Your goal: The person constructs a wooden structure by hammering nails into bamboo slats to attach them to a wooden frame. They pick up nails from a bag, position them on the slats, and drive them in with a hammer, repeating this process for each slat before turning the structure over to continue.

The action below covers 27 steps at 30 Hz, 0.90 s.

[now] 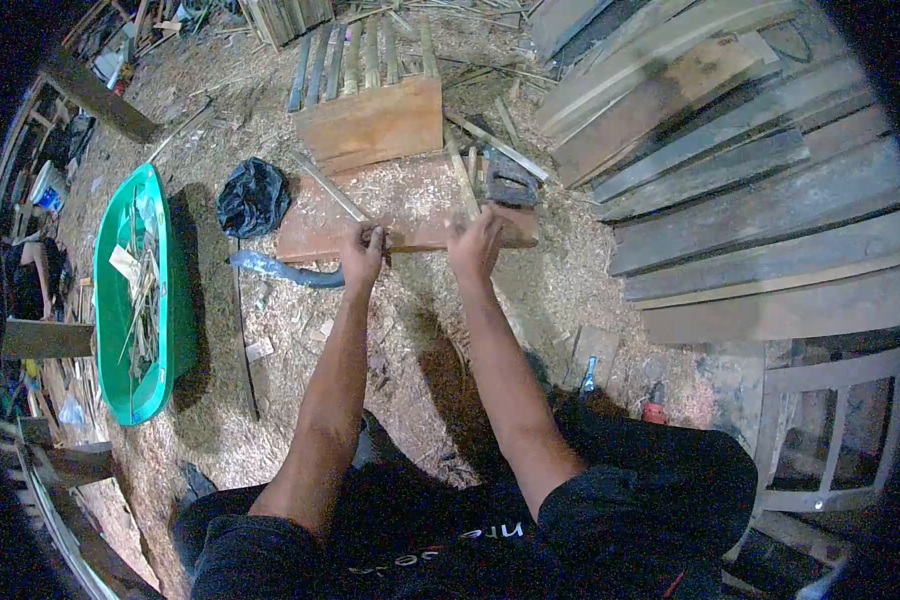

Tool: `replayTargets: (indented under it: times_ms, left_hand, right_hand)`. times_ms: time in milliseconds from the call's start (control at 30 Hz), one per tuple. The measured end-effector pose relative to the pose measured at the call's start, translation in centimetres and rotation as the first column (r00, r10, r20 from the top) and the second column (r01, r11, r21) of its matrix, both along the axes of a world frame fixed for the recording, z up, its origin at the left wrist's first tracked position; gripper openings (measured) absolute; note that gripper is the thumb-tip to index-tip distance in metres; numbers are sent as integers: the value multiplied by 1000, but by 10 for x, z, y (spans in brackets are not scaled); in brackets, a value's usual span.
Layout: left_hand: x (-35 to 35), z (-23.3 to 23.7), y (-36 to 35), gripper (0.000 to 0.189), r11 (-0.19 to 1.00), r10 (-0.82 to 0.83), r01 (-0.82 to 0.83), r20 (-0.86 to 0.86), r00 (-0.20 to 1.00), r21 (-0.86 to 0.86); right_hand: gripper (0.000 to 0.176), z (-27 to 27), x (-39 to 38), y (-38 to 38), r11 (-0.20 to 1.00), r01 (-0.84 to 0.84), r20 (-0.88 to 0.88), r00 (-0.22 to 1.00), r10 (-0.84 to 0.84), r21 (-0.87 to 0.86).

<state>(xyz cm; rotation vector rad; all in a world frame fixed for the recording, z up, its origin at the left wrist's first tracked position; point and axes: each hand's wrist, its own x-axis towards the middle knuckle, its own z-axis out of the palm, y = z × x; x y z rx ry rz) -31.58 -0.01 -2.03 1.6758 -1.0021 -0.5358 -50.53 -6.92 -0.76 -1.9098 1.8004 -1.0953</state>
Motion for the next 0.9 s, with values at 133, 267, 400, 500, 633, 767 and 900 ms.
replayTargets:
  times_ms: [133, 267, 400, 500, 633, 767, 900]
  left_hand:
    - [9, -21, -4, 17, 999, -43, 36, -306, 951, -31]
    - [8, -7, 2, 16, 1000, 1, -5, -289, 957, -14]
    - [17, -22, -2, 15, 1000, -4, 0, -424, 906, -8]
    - [19, -29, -6, 13, 999, -18, -2, -480, 877, -41]
    - [13, -19, -2, 15, 1000, -1, 0, -389, 921, -4]
    - [10, -11, -1, 15, 1000, -26, 26, -70, 997, -9]
    - [8, -4, 4, 15, 999, -31, 33, 146, 989, -11]
  right_hand:
    - [46, -1, -5, -7, 962, 18, -80, 997, 4, 274]
    - [44, 4, -5, -21, 973, 12, 47, 999, -24, 232]
    - [44, -4, -3, -20, 996, 89, 139, 986, -90, 13]
    - [38, -11, 0, -17, 982, 105, 302, 952, -53, -159]
    - [25, -8, 9, -4, 977, 164, 509, 858, -74, -133]
    - [26, 13, 23, 3, 997, -5, 733, 678, 56, -72]
    - [35, 16, 45, 14, 994, -109, 741, 666, 87, -18]
